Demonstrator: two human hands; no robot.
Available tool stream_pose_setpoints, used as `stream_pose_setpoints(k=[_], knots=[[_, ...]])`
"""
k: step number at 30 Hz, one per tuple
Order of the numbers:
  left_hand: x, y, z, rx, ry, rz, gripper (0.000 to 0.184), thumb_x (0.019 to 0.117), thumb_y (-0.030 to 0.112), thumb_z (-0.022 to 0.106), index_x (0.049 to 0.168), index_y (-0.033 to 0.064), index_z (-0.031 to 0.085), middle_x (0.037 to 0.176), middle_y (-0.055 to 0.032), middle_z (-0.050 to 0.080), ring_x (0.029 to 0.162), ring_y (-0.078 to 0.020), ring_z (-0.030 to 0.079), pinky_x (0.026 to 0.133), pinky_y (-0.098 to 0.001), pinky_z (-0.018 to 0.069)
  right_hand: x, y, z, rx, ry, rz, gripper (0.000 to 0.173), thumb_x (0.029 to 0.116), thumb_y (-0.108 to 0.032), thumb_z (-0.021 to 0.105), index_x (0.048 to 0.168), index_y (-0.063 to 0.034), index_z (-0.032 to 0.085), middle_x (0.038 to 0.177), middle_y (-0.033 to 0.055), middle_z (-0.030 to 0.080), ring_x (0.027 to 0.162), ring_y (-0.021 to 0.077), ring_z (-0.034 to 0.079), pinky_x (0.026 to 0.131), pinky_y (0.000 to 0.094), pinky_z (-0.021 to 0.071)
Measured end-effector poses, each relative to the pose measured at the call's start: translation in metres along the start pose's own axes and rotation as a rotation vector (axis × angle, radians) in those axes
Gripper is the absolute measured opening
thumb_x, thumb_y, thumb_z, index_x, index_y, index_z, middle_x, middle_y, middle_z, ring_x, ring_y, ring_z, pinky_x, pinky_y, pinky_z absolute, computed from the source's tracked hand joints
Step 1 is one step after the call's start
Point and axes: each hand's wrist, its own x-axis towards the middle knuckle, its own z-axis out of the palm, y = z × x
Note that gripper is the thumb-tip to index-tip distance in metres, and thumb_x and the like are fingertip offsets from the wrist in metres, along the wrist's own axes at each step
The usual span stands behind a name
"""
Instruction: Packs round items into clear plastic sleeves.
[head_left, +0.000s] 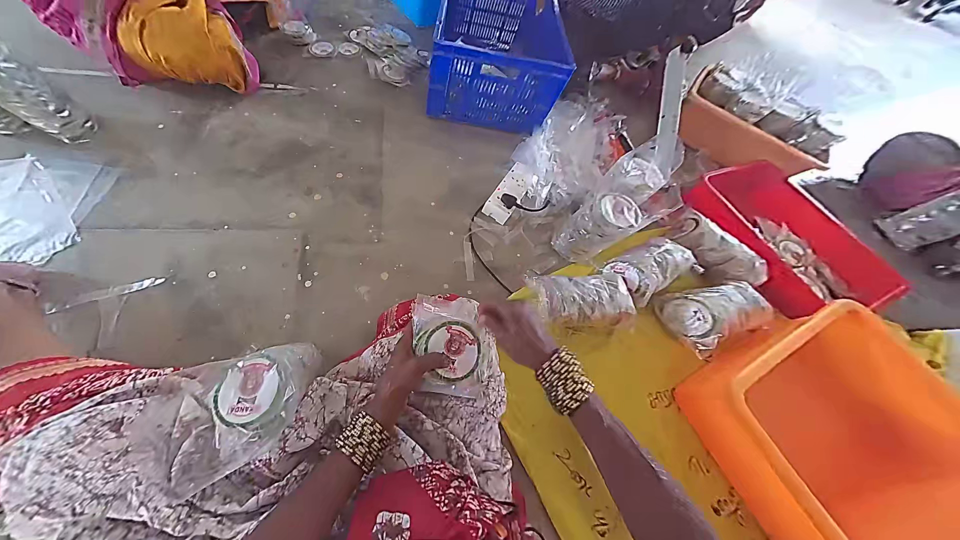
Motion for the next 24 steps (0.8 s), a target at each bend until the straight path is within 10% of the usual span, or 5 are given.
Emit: stream_pose_setpoints(k=[2,6,10,15,24], knots=[[0.0,0.0,-0.001,0.006,-0.001,-0.004,0.094,0.0728,0.011,0.079,0.155,0.008,0.034,0.139,-0.0116,0.057,0.123,-0.0163,0.06,0.1,-0.035,0.0535,-0.005,0.005,0.007,-0.004,-0.083,0.01,0.025,0.1016,-0.013,0.049,0.105,0.0021,0.068,0.091,0.0193,0.07,0.09,0.0348,0.069,0.083,0.0545,0.0524],[0.001,-0.002,0.0,0.014,0.013,-0.011,0.094,0.0701,0.013,0.079,0.153,0.0085,0.036,0.138,-0.0114,0.059,0.122,-0.0168,0.061,0.099,-0.0361,0.054,-0.008,0.022,0.013,0.199,0.457,-0.024,0.021,0.098,-0.014,0.054,0.1,0.0002,0.07,0.08,0.0066,0.068,0.068,0.0126,0.064,0.064,0.0321,0.0554],[0.005,-0.003,-0.003,0.005,0.004,-0.009,0.092,0.0703,0.014,0.08,0.152,0.0093,0.038,0.136,-0.0111,0.06,0.12,-0.0183,0.062,0.097,-0.0377,0.0554,-0.01,0.015,0.026,0.27,0.153,-0.076,0.02,0.0979,-0.011,0.054,0.1,0.002,0.069,0.079,0.0102,0.067,0.066,0.0169,0.064,0.064,0.0362,0.0546],[0.001,-0.004,-0.004,-0.008,0.007,-0.009,0.093,0.0721,0.013,0.08,0.154,0.008,0.035,0.138,-0.0115,0.059,0.121,-0.0163,0.061,0.099,-0.0354,0.0543,-0.009,0.03,0.012,0.332,0.386,0.109,0.021,0.0979,-0.01,0.055,0.107,0.0049,0.067,0.084,0.0083,0.067,0.066,0.0116,0.062,0.061,0.0309,0.0549],[0.003,0.0,-0.004,-0.038,0.012,-0.074,0.087,0.0777,0.009,0.076,0.155,0.0102,0.035,0.143,-0.0129,0.054,0.124,-0.0174,0.058,0.1,-0.0351,0.0522,-0.049,0.09,0.029,-0.225,-0.146,0.564,0.034,0.1039,-0.015,0.056,0.135,-0.0003,0.061,0.133,0.0252,0.062,0.123,0.0417,0.061,0.106,0.0584,0.0456]])
